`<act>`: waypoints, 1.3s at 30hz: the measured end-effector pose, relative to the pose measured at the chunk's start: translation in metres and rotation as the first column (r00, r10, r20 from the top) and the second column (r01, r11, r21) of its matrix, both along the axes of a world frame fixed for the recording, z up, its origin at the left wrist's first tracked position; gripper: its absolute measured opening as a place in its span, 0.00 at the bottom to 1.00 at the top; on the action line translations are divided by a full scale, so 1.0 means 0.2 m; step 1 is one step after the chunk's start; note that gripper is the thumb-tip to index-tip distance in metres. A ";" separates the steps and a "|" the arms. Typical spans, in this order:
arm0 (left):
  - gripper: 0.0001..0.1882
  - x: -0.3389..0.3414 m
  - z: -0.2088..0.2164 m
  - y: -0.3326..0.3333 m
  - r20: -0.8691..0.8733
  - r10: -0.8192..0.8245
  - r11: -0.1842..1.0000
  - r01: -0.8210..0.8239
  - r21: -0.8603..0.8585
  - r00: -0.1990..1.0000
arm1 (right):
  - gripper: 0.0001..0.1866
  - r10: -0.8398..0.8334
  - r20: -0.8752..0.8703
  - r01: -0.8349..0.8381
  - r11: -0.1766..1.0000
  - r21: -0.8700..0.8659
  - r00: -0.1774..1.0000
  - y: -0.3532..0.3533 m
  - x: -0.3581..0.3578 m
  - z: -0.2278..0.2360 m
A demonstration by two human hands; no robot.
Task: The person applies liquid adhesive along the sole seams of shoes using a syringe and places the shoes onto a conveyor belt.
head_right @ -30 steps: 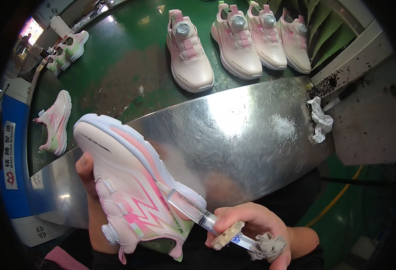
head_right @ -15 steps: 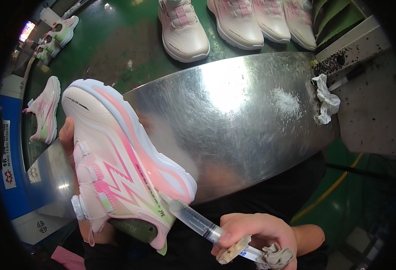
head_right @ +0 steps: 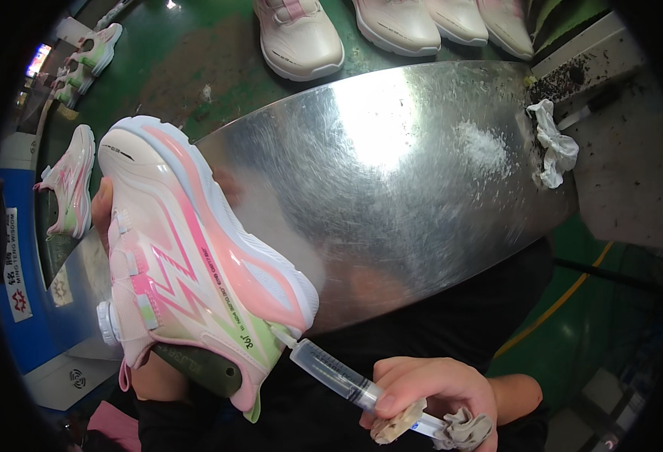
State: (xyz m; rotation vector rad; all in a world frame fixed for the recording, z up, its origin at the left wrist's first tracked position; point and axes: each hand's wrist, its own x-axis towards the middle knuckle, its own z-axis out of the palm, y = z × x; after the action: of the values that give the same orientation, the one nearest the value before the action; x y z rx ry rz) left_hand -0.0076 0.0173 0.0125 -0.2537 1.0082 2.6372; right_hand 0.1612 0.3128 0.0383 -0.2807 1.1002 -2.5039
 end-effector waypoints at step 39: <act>0.29 0.57 -0.02 -0.54 -0.176 -0.121 0.488 -0.095 -0.868 0.977 | 0.47 -0.026 -0.150 0.022 0.999 -0.025 0.988 -0.05 -0.08 -0.25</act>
State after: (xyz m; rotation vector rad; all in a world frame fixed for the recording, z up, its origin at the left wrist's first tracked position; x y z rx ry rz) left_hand 0.1055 -0.0898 0.0092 -0.1577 2.3770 1.8739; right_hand 0.1456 0.3019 -0.0112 -0.4724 1.1381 -2.5527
